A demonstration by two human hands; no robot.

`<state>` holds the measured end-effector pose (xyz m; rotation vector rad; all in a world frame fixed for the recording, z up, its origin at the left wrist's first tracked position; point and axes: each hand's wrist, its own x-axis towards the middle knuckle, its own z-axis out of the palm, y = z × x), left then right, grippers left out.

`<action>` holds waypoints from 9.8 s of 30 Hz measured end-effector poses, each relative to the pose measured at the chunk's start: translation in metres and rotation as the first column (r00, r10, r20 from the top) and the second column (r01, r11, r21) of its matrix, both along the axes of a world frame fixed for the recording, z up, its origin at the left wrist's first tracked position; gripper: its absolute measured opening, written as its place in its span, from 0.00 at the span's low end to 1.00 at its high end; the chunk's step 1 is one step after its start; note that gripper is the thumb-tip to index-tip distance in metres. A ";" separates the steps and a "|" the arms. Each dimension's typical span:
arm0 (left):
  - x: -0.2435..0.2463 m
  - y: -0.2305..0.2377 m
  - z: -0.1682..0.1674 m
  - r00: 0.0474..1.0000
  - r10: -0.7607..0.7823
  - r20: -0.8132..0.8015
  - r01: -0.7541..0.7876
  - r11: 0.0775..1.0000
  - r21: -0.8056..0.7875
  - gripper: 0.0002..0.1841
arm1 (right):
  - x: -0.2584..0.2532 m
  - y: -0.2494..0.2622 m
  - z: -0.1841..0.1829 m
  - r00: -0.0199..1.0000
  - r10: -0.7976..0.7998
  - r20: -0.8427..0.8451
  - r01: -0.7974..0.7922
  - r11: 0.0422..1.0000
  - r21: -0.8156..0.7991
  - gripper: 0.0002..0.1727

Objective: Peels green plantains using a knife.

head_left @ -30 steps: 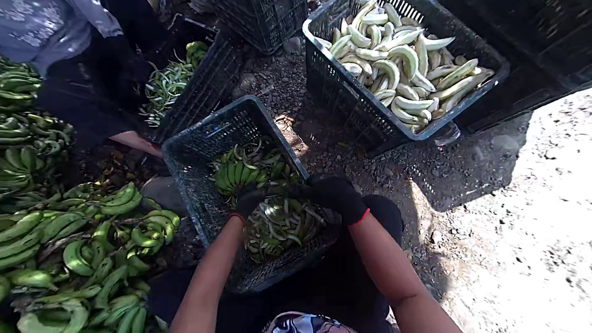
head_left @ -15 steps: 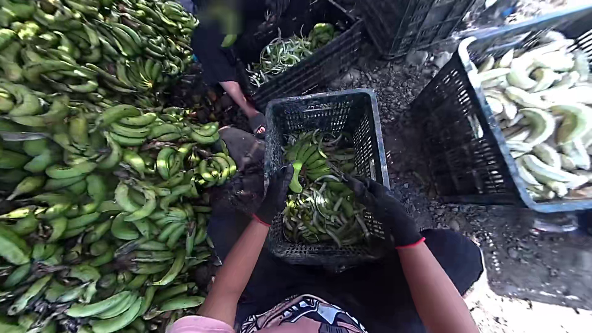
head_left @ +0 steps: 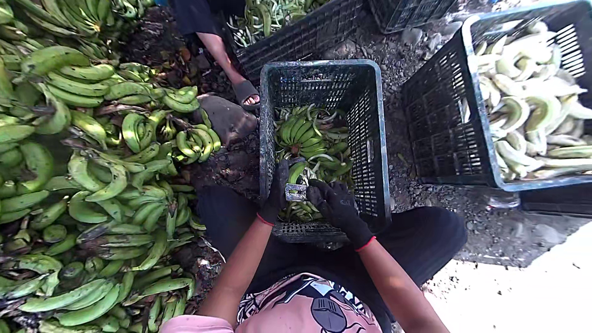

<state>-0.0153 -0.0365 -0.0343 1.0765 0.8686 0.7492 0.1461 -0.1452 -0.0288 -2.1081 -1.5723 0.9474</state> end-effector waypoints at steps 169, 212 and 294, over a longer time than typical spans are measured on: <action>0.002 -0.007 0.026 0.948 0.265 0.178 -0.141 0.848 -0.511 0.23 | -0.010 -0.008 -0.008 0.976 -0.134 0.171 0.071 0.941 0.332 0.43; 0.013 -0.021 0.026 0.892 0.411 -0.191 -0.359 0.898 0.253 0.24 | 0.023 0.021 0.009 0.971 -0.224 -0.078 0.213 0.968 -0.130 0.49; 0.009 -0.013 -0.004 0.982 0.156 -0.107 -0.163 0.985 -0.062 0.30 | 0.007 0.037 -0.013 0.905 -0.386 -0.181 0.395 0.918 0.019 0.43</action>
